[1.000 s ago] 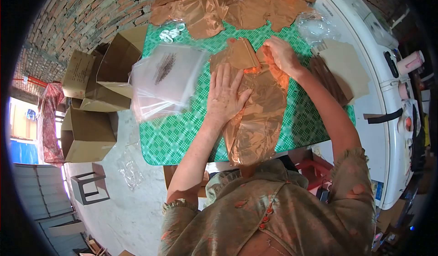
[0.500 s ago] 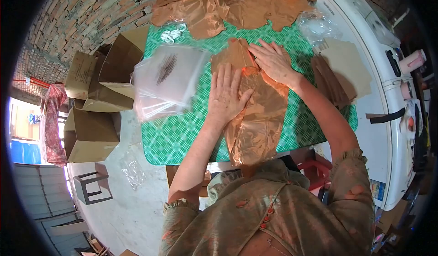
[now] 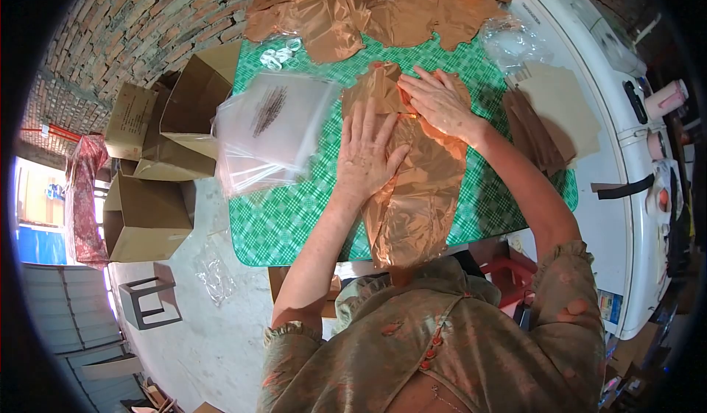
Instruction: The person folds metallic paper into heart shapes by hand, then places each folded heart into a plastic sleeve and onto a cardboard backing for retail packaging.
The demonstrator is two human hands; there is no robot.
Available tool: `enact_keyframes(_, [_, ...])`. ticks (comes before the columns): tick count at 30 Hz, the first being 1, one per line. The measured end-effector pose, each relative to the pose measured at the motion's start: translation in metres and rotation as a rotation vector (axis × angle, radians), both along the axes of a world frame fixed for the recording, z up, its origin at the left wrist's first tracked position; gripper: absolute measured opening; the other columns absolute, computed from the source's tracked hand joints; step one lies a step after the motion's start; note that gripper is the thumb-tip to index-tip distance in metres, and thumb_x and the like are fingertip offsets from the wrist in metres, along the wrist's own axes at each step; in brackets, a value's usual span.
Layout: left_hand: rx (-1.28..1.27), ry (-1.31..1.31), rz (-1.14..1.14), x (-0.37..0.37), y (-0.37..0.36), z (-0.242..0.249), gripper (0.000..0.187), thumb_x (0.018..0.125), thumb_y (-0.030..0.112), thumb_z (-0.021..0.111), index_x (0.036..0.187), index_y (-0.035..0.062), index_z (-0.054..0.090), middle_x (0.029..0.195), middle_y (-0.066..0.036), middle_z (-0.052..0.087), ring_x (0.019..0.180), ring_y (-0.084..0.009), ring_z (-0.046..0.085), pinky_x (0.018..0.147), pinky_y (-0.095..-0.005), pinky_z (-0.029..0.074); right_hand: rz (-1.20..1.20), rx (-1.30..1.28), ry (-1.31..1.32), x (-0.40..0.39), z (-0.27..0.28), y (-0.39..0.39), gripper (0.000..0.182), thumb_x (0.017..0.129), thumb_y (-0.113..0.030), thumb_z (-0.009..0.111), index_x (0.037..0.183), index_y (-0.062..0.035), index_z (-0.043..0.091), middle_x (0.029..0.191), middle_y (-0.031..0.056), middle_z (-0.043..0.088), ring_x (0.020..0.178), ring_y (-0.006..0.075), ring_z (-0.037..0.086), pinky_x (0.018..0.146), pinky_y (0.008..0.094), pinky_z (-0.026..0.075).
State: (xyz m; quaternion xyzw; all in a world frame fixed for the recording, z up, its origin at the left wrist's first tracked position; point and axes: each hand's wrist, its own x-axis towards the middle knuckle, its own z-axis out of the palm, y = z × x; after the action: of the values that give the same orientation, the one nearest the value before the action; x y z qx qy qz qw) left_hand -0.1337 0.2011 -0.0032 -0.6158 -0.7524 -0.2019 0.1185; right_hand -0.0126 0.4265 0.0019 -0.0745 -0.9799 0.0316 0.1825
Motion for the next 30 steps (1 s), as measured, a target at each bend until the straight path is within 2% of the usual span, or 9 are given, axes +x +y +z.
enact_keyframes(5, [-0.050, 0.013, 0.000, -0.002, 0.000, -0.003, 0.072, 0.104, 0.061, 0.053, 0.159, 0.0151, 0.048, 0.172, -0.020, 0.030, 0.159, -0.0396, 0.027, 0.129, -0.0551, 0.021, 0.015, 0.032, -0.017, 0.003, 0.000, -0.005, 0.047, 0.107, -0.023, 0.056, 0.152, -0.0065, 0.055, 0.162, 0.0074, 0.051, 0.156, 0.0315, 0.034, 0.125, 0.0537, 0.023])
enact_keyframes(8, [0.010, -0.015, -0.014, -0.001, 0.000, -0.001, 0.070, 0.100, 0.057, 0.062, 0.152, 0.0111, 0.055, 0.167, -0.021, 0.038, 0.156, -0.0380, 0.033, 0.129, -0.0555, 0.022, 0.003, 0.021, -0.039, 0.004, -0.001, -0.009, 0.048, 0.108, -0.023, 0.055, 0.153, -0.0063, 0.053, 0.163, 0.0076, 0.049, 0.157, 0.0302, 0.033, 0.127, 0.0531, 0.022])
enact_keyframes(10, [0.004, -0.043, -0.017, 0.001, 0.000, 0.004, 0.072, 0.099, 0.056, 0.063, 0.152, 0.0086, 0.054, 0.166, -0.022, 0.040, 0.155, -0.0379, 0.034, 0.129, -0.0555, 0.022, 0.004, 0.002, -0.049, 0.003, -0.002, -0.010, 0.050, 0.108, -0.024, 0.053, 0.155, -0.0053, 0.051, 0.164, 0.0084, 0.048, 0.159, 0.0289, 0.031, 0.129, 0.0521, 0.020])
enact_keyframes(13, [0.014, -0.067, -0.017, 0.000, -0.001, 0.005, 0.075, 0.099, 0.055, 0.064, 0.153, 0.0054, 0.051, 0.165, -0.022, 0.041, 0.155, -0.0383, 0.036, 0.129, -0.0555, 0.022, -0.024, -0.056, -0.107, 0.004, 0.002, -0.015, 0.059, 0.111, -0.028, 0.050, 0.163, -0.0041, 0.039, 0.169, 0.0105, 0.040, 0.162, 0.0263, 0.025, 0.132, 0.0502, 0.014])
enact_keyframes(16, [0.033, -0.063, -0.016, 0.000, -0.001, 0.003, 0.079, 0.098, 0.055, 0.065, 0.155, 0.0038, 0.048, 0.165, -0.022, 0.041, 0.154, -0.0386, 0.036, 0.129, -0.0555, 0.023, -0.031, -0.103, -0.109, 0.003, 0.005, -0.022, 0.065, 0.109, -0.033, 0.051, 0.164, -0.0022, 0.035, 0.169, 0.0146, 0.039, 0.162, 0.0275, 0.025, 0.132, 0.0492, 0.013])
enact_keyframes(20, [0.027, -0.040, -0.007, 0.000, 0.000, 0.000, 0.083, 0.099, 0.056, 0.064, 0.160, 0.0044, 0.043, 0.166, -0.022, 0.039, 0.156, -0.0388, 0.034, 0.129, -0.0555, 0.022, 0.003, -0.110, 0.000, 0.003, 0.000, -0.023, 0.068, 0.104, -0.037, 0.058, 0.159, 0.0000, 0.041, 0.165, 0.0182, 0.043, 0.157, 0.0310, 0.033, 0.129, 0.0514, 0.022])
enact_keyframes(23, [-0.065, -0.040, 0.010, -0.001, -0.001, 0.001, 0.089, 0.103, 0.062, 0.054, 0.168, 0.0074, 0.029, 0.174, -0.020, 0.026, 0.162, -0.0367, 0.023, 0.130, -0.0551, 0.018, -0.008, -0.099, 0.049, -0.001, 0.004, -0.022, 0.066, 0.101, -0.034, 0.061, 0.154, 0.0009, 0.045, 0.160, 0.0195, 0.048, 0.152, 0.0332, 0.040, 0.128, 0.0518, 0.027])
enact_keyframes(26, [-0.059, -0.029, 0.009, -0.001, -0.001, -0.001, 0.090, 0.103, 0.062, 0.054, 0.168, 0.0071, 0.028, 0.174, -0.020, 0.025, 0.162, -0.0372, 0.022, 0.130, -0.0552, 0.018, -0.024, -0.067, 0.085, -0.004, 0.007, -0.025, 0.059, 0.098, -0.027, 0.063, 0.149, 0.0016, 0.051, 0.154, 0.0196, 0.054, 0.147, 0.0340, 0.047, 0.126, 0.0506, 0.033])
enact_keyframes(30, [0.023, -0.044, -0.007, 0.000, -0.001, 0.000, 0.086, 0.099, 0.058, 0.063, 0.163, 0.0055, 0.038, 0.170, -0.022, 0.032, 0.158, -0.0392, 0.029, 0.129, -0.0565, 0.021, -0.011, 0.070, 0.096, -0.006, 0.004, -0.029, 0.051, 0.096, -0.017, 0.061, 0.143, 0.0020, 0.057, 0.149, 0.0188, 0.060, 0.143, 0.0335, 0.052, 0.123, 0.0480, 0.038])
